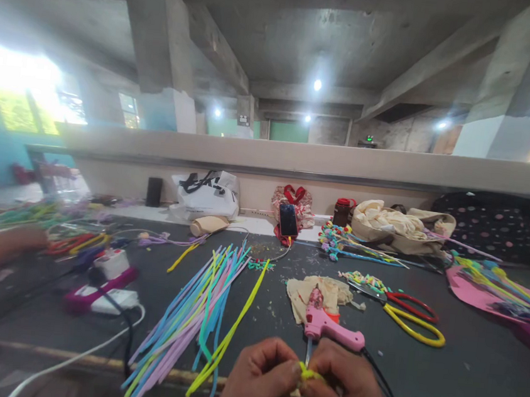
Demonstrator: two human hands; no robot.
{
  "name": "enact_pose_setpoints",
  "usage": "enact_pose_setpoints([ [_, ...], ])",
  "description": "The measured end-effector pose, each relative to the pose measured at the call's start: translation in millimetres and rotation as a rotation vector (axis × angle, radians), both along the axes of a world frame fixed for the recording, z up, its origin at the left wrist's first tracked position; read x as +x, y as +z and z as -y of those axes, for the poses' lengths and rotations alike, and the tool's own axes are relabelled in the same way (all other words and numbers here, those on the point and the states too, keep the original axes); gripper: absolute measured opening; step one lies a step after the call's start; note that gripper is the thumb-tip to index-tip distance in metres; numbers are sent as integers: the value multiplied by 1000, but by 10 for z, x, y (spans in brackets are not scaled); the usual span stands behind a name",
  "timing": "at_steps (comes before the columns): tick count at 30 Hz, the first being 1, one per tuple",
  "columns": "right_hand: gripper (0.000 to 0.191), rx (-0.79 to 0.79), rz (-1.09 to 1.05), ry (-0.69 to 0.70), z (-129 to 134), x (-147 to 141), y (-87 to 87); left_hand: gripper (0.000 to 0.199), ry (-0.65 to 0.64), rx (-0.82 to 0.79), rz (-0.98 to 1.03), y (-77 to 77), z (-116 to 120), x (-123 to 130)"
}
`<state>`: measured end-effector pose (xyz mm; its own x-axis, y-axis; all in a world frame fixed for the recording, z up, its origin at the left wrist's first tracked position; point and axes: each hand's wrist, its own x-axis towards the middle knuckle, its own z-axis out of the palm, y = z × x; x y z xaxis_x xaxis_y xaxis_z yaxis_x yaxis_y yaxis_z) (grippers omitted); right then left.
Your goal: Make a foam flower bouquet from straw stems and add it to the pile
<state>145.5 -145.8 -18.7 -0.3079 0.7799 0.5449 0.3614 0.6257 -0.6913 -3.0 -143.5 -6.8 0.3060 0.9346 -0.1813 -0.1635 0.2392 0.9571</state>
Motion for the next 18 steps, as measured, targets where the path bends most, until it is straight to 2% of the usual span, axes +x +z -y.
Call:
enact_pose_setpoints([
  [4, 16, 226, 18, -17, 16, -37, 12, 28, -11, -12, 58, -34, -17, 1],
  [6, 13, 258, 8, -44, 13, -30, 8, 31, -18, -7, 76, -56, -18, 2],
  [9, 5, 237, 11, -43, 0, 15, 6, 35, -27, -17, 119, -97, -2, 9],
  [13, 12, 231, 32, 139, 0, 76, 42, 39, -57, -47, 188, -130, 35, 36],
  [18, 5, 79, -86, 91, 46, 59, 118, 39, -36, -78, 143, -74, 90, 57],
])
